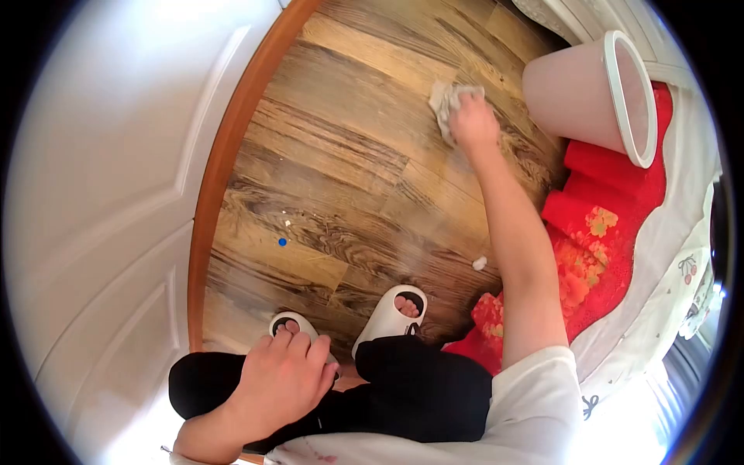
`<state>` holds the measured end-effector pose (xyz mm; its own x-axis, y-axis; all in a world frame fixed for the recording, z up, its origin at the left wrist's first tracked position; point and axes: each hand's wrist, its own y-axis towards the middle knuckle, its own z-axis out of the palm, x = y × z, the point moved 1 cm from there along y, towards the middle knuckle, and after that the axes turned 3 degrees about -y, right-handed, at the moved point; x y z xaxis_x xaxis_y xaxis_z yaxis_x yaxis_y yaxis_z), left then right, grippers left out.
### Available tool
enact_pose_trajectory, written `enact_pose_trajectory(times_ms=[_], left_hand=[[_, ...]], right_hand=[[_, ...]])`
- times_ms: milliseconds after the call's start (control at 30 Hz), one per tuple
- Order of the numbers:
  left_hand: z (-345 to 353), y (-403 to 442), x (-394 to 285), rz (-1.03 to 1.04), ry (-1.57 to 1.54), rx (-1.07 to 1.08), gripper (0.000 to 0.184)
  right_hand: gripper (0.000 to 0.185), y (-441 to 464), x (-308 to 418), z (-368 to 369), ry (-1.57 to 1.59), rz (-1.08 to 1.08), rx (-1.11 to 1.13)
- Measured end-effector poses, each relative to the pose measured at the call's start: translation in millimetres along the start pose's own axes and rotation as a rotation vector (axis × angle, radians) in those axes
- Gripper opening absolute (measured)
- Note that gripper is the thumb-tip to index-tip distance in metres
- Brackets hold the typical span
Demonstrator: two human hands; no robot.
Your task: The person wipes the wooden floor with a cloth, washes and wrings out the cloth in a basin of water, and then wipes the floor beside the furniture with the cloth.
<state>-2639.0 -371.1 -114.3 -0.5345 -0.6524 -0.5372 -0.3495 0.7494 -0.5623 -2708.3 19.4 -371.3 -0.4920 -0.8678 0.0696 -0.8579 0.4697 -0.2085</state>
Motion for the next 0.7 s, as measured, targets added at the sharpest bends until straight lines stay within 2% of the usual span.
enact_pose_trajectory(times_ms=[67, 133, 200, 300, 367, 433, 500, 600, 667, 700], left_hand=[[-1, 4, 1, 0.038, 0.013, -0.019, 0.030], [-5, 6, 7, 0.006, 0.016, 0.026, 0.031], [-7, 1, 10, -0.015, 0.008, 0.055, 0.032], [-4, 2, 7, -0.037, 0.009, 0.030, 0.031], [-4, 0, 4, -0.056, 0.037, 0.054, 0.032], [0, 4, 0, -0.035, 0.058, 0.034, 0.031], [-1, 4, -6, -0.018, 0.054, 0.058, 0.031], [-9, 11, 1, 0.007, 0.057, 0.035, 0.029], [-9, 7, 0, 0.003, 0.042, -0.018, 0.026], [-7, 4, -1, 0.015, 0.037, -0.045, 0.026]], right_hand=[[0.031, 4, 1, -6, -0.014, -0.002, 0.001], [0.030, -39, -13, 6, -0.005, -0.062, 0.052], [0.031, -89, -21, 13, -0.082, -0.069, 0.218], [0.030, -103, -22, 15, -0.072, -0.055, 0.230], [0.030, -76, -27, 25, -0.029, -0.087, -0.071], [0.029, -22, -15, 0, -0.075, -0.027, 0.008], [0.028, -14, -10, -4, -0.126, -0.032, 0.034], [0.027, -60, -27, 12, -0.192, -0.099, 0.157], [0.028, -104, -19, 3, -0.180, -0.031, 0.258], [0.027, -104, -23, 4, -0.181, -0.048, 0.199]])
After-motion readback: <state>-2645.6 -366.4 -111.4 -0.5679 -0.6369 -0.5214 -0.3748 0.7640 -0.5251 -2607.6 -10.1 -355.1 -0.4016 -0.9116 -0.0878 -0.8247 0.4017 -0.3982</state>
